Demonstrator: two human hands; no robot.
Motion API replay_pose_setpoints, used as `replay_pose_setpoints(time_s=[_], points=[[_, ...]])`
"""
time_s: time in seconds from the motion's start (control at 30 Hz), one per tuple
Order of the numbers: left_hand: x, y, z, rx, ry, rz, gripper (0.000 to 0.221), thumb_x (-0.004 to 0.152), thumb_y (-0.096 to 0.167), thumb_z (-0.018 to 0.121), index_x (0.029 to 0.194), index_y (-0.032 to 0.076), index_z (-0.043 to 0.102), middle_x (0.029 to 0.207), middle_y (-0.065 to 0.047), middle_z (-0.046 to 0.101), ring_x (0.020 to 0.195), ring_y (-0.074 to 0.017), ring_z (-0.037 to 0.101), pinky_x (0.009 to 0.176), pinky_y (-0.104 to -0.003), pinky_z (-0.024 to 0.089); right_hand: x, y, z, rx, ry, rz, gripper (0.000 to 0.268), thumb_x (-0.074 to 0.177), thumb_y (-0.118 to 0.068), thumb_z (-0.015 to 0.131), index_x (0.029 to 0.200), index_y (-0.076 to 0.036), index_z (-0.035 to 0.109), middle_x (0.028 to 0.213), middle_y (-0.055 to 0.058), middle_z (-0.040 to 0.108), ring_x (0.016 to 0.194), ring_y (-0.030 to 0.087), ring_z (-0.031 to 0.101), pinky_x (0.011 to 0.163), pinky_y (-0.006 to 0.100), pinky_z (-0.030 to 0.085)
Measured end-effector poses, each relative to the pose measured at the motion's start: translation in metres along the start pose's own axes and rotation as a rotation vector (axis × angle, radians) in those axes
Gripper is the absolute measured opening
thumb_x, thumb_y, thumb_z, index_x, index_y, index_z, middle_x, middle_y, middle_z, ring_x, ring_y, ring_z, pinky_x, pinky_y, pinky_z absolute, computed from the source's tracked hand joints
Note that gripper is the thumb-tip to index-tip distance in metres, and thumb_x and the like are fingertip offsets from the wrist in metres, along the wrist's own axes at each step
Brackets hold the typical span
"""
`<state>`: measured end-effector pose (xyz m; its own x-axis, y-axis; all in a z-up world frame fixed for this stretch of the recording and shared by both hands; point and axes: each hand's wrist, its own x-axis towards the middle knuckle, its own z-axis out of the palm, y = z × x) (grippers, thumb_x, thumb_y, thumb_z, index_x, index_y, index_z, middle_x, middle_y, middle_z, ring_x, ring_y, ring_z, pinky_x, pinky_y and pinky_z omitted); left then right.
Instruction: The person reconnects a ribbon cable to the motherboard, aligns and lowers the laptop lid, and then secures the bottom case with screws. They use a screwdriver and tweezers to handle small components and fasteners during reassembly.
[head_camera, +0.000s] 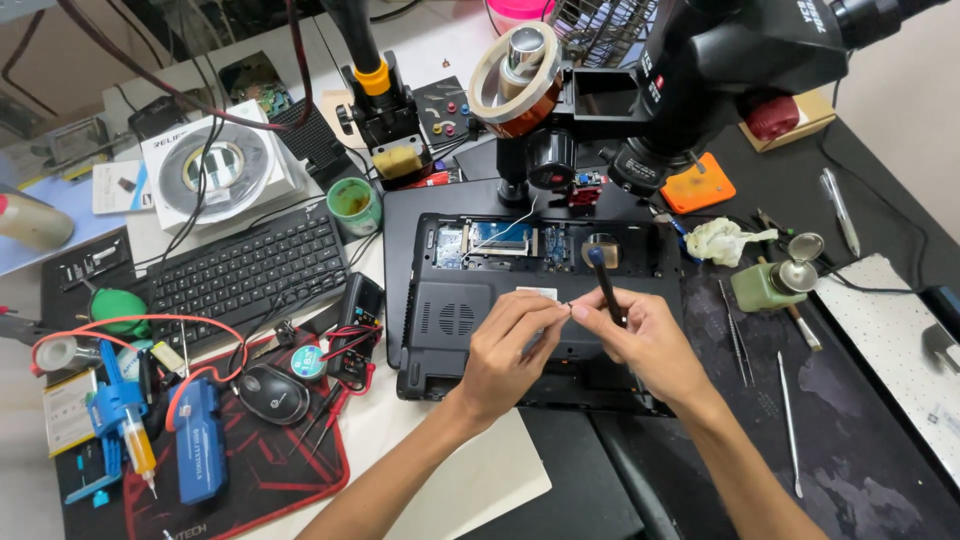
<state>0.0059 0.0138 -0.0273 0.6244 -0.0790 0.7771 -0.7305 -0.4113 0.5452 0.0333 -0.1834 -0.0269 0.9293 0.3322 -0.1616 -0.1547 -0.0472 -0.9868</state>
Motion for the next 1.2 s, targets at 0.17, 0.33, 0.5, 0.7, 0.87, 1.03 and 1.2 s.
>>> replay_pose_setpoints(time_s=[0.17,0.33,0.5,0.7,0.87,1.03,1.2], points=[[-0.006,-0.004,0.003,0.003,0.008,0.009,0.022,0.085,-0.009,0.079,0.102,-0.002,0.067,0.102,-0.011,0.069,0.098,-0.0296,0.070,0.088,-0.037,0.058,0.005,0.012,-0.001,0.122,-0.050,0.039,0.019,0.097,-0.020,0.067,0.099,-0.002,0.072,0.060,-0.010,0.045,0.047,0.000,0.031,0.042,0.023,0.020],[-0.007,-0.007,0.003,-0.011,-0.017,-0.019,0.021,0.086,-0.008,0.077,0.103,-0.002,0.067,0.103,-0.012,0.070,0.099,-0.0307,0.070,0.093,-0.039,0.058,0.008,0.016,-0.004,0.196,-0.083,0.083,0.018,0.098,-0.020,0.067,0.098,-0.003,0.070,0.060,-0.010,0.044,0.046,0.000,0.031,0.041,0.023,0.021],[-0.008,-0.010,0.001,-0.085,-0.066,-0.094,0.019,0.088,-0.006,0.076,0.103,-0.001,0.068,0.103,-0.011,0.071,0.099,-0.0300,0.071,0.104,-0.041,0.057,0.002,0.003,-0.001,0.092,-0.037,0.075,0.019,0.098,-0.021,0.067,0.097,-0.003,0.071,0.062,-0.011,0.045,0.048,-0.001,0.030,0.042,0.022,0.020],[-0.011,-0.013,0.001,-0.146,-0.107,-0.166,0.017,0.089,-0.005,0.073,0.105,-0.001,0.068,0.101,-0.011,0.073,0.093,-0.0269,0.072,0.112,-0.046,0.053,0.003,0.001,-0.002,-0.146,0.007,-0.006,0.019,0.097,-0.022,0.069,0.097,-0.003,0.074,0.068,-0.013,0.049,0.056,-0.002,0.034,0.047,0.022,0.024],[-0.008,-0.011,0.000,-0.176,-0.166,-0.248,0.019,0.088,-0.004,0.071,0.105,-0.002,0.066,0.095,-0.012,0.070,0.084,-0.0257,0.071,0.098,-0.044,0.054,-0.002,-0.011,0.001,-0.466,0.136,-0.070,0.020,0.092,-0.023,0.071,0.098,-0.004,0.075,0.058,-0.007,0.040,0.055,0.002,0.035,0.048,0.026,0.029],[0.001,-0.020,-0.006,-0.170,-0.217,-0.415,0.014,0.087,-0.002,0.070,0.098,-0.002,0.062,0.087,-0.011,0.067,0.080,-0.0237,0.070,0.072,-0.034,0.057,-0.005,-0.017,0.011,-0.781,0.248,-0.067,0.024,0.087,-0.026,0.073,0.099,-0.004,0.074,0.057,0.008,0.048,0.052,0.016,0.046,0.050,0.035,0.039],[-0.001,-0.038,-0.007,-0.121,-0.153,-0.441,0.013,0.084,-0.002,0.070,0.092,-0.003,0.061,0.085,-0.011,0.069,0.079,-0.0219,0.071,0.074,-0.032,0.055,0.006,-0.008,0.015,-0.926,0.293,-0.298,0.025,0.087,-0.027,0.072,0.095,-0.004,0.069,0.075,0.015,0.068,0.065,0.033,0.067,0.058,0.044,0.050]])
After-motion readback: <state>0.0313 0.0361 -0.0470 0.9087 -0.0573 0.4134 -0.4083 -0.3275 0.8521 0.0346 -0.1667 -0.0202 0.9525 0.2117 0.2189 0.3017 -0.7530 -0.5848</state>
